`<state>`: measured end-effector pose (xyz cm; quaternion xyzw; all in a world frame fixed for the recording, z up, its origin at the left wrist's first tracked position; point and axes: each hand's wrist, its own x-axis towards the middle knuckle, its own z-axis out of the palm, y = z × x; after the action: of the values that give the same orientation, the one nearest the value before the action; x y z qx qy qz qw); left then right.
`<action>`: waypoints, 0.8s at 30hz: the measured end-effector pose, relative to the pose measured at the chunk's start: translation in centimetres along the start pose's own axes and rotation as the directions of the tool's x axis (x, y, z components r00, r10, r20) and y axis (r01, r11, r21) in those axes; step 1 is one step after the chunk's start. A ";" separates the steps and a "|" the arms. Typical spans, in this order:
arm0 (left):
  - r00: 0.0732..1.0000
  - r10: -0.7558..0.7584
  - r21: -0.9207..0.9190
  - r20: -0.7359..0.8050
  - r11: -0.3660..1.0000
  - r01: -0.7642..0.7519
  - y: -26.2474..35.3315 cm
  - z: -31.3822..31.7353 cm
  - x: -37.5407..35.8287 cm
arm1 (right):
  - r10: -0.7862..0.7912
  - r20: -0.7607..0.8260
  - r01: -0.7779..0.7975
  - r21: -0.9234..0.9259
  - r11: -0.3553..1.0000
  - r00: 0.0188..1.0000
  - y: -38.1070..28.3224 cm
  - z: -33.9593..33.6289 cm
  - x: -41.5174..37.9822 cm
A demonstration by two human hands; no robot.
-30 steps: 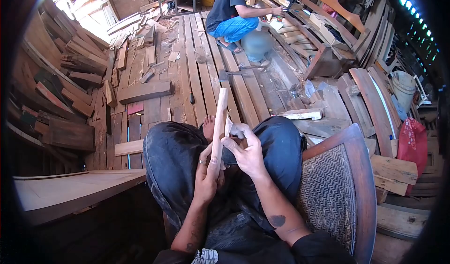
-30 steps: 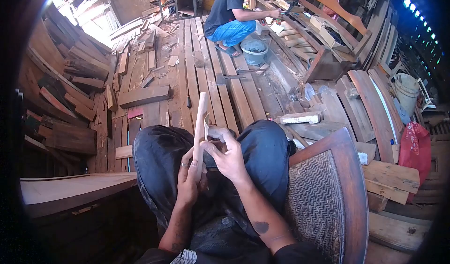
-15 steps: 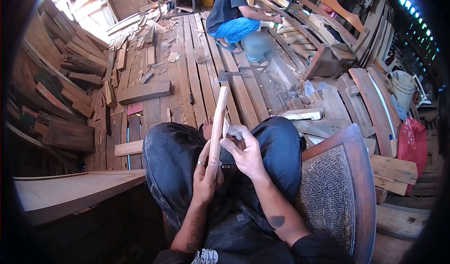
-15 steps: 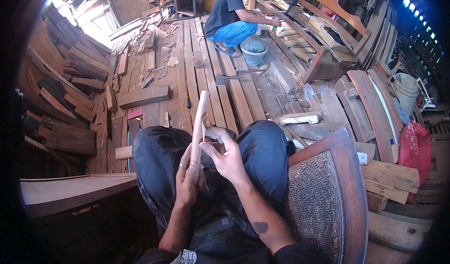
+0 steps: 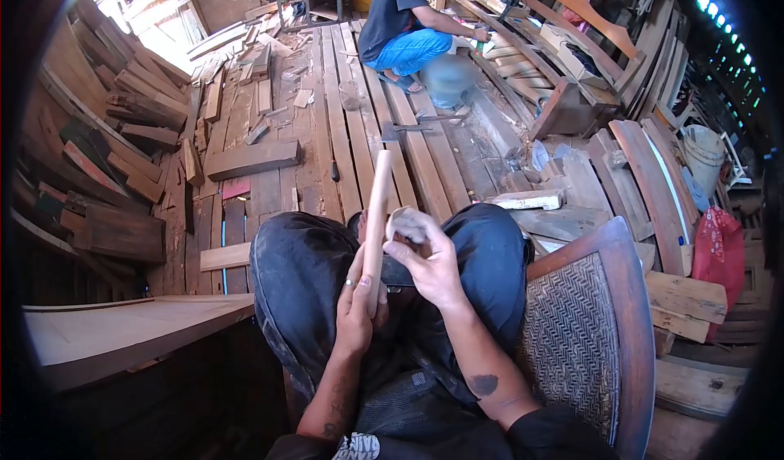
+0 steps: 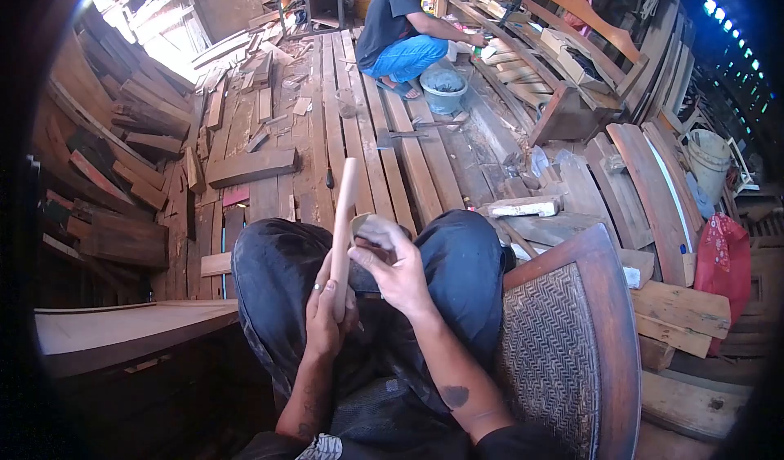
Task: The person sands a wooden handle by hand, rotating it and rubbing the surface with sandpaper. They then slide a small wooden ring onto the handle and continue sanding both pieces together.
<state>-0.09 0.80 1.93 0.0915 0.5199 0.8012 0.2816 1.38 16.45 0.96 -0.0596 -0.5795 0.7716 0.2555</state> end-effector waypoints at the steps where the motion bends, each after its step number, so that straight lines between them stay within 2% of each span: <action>1: 1.000 0.009 -0.014 -0.008 1.000 -0.009 0.1 0.2 0.0 | 0.015 0.033 -0.014 -0.034 0.999 0.999 -0.4 0.1 -0.2; 2: 1.000 0.008 -0.019 -0.005 1.000 -0.008 0.0 0.2 0.1 | 0.026 0.106 -0.019 -0.066 0.998 0.994 -0.5 0.0 -0.2; 5: 1.000 0.011 0.013 0.008 1.000 -0.011 -0.3 -0.2 0.2 | 0.016 0.019 -0.015 -0.029 0.999 1.000 -0.1 0.2 -0.1; 6: 1.000 0.011 0.053 0.023 0.999 -0.012 -0.3 -0.4 0.1 | -0.055 -0.015 0.054 -0.060 0.997 0.998 0.1 0.1 0.4; 7: 0.999 0.010 0.093 0.039 0.996 -0.014 -0.4 -0.5 0.1 | 0.015 -0.078 -0.015 0.001 1.000 0.997 0.2 0.0 0.4; 12: 1.000 0.018 -0.013 -0.005 1.000 -0.018 -0.4 -0.3 0.3 | 0.018 0.081 -0.019 0.009 1.000 0.997 0.0 -0.1 -0.2; 15: 0.998 0.020 0.078 0.064 0.997 -0.025 -0.2 -0.6 0.1 | 0.072 -0.023 -0.072 0.006 0.997 0.997 -0.3 -0.4 0.2; 16: 0.996 0.035 0.107 0.078 0.993 -0.043 -0.4 -0.8 0.2 | 0.122 -0.032 -0.119 0.074 0.990 0.992 -0.9 -0.2 0.4; 19: 0.998 0.064 0.037 0.010 0.997 -0.065 -0.5 -0.5 0.3 | 0.074 0.108 -0.072 -0.026 0.997 0.991 -0.6 -0.3 0.2; 20: 0.999 0.042 -0.013 -0.019 0.999 -0.042 -0.3 -0.3 0.2 | 0.041 0.153 -0.049 0.047 0.998 0.987 -0.7 -0.1 -0.2; 23: 1.000 0.024 0.050 0.006 0.998 -0.024 -0.1 -0.3 0.2 | 0.017 0.082 -0.009 -0.094 0.995 0.996 -1.6 -0.3 0.3; 24: 0.999 0.036 0.075 0.021 0.996 -0.037 -0.6 -0.6 0.2 | 0.043 0.031 -0.043 -0.002 0.999 0.999 -1.8 -0.1 0.6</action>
<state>-0.35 0.65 1.14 0.1195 0.5454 0.7851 0.2683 1.51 17.22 2.72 -0.0602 -0.5825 0.7774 0.2297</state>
